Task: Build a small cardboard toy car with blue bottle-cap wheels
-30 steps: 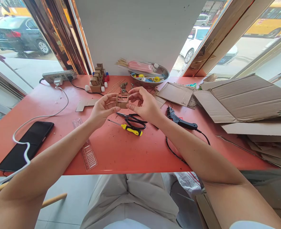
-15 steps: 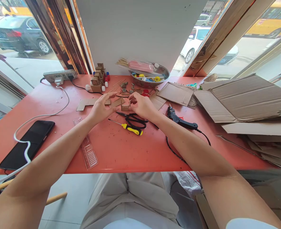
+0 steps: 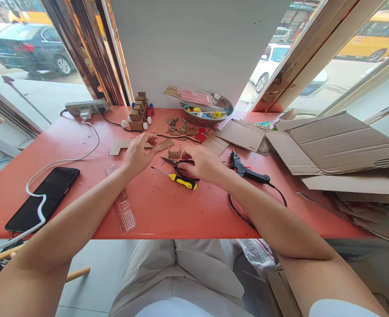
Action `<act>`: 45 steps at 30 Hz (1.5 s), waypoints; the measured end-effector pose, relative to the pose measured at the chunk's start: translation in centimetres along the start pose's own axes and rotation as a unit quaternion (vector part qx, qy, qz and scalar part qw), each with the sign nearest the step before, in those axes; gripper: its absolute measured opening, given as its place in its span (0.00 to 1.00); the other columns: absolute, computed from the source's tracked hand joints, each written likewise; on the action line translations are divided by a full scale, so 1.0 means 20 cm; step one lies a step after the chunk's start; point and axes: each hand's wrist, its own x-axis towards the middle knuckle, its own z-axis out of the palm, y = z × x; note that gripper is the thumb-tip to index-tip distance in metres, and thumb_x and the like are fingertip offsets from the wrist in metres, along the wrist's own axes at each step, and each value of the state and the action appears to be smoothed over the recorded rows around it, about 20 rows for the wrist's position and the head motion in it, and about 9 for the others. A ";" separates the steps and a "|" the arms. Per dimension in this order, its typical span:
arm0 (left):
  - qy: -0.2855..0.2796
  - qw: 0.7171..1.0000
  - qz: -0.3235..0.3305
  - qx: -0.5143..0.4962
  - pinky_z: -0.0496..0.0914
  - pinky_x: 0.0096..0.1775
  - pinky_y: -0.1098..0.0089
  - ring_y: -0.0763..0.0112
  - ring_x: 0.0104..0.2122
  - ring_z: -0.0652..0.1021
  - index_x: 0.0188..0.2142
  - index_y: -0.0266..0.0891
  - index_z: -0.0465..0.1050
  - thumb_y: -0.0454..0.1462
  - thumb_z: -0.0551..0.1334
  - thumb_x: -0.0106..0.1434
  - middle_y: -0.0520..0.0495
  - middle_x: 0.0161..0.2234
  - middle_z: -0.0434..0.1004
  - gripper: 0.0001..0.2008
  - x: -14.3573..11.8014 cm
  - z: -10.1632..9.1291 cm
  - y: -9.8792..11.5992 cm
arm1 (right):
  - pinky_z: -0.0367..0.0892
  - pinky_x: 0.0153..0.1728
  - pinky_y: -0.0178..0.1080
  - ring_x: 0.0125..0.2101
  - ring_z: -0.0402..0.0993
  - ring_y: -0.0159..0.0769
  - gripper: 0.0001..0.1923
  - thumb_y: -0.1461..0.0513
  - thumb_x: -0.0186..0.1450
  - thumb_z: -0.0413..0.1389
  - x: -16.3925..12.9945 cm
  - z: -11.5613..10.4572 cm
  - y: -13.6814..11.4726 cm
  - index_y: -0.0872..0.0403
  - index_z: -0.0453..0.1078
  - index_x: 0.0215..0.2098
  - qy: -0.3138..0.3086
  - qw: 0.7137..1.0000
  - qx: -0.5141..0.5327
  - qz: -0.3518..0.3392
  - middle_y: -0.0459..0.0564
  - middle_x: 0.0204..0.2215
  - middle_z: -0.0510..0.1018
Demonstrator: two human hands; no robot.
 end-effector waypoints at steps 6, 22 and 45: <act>0.015 0.999 -0.025 0.021 0.76 0.47 0.58 0.55 0.41 0.82 0.38 0.45 0.78 0.42 0.66 0.63 0.46 0.38 0.85 0.06 0.01 -0.02 -0.05 | 0.67 0.53 0.46 0.56 0.75 0.53 0.13 0.60 0.74 0.60 -0.06 0.00 -0.14 0.59 0.76 0.54 -0.118 0.989 -0.084 -0.011 0.66 0.52 0.81; -0.027 0.996 -0.055 0.068 0.73 0.55 0.52 0.51 0.43 0.83 0.35 0.48 0.79 0.41 0.65 0.62 0.47 0.38 0.88 0.04 -0.01 -0.04 -0.05 | 0.68 0.55 0.50 0.54 0.73 0.53 0.12 0.65 0.72 0.60 -0.11 -0.06 -0.18 0.58 0.77 0.53 -0.221 0.972 -0.064 -0.044 0.63 0.49 0.82; -0.073 0.994 -0.064 0.054 0.74 0.56 0.52 0.52 0.44 0.84 0.32 0.48 0.81 0.42 0.64 0.65 0.47 0.39 0.88 0.07 -0.02 -0.10 -0.06 | 0.70 0.51 0.49 0.49 0.72 0.51 0.10 0.64 0.71 0.63 -0.16 -0.07 -0.16 0.57 0.78 0.50 -0.267 0.958 -0.019 -0.108 0.60 0.44 0.80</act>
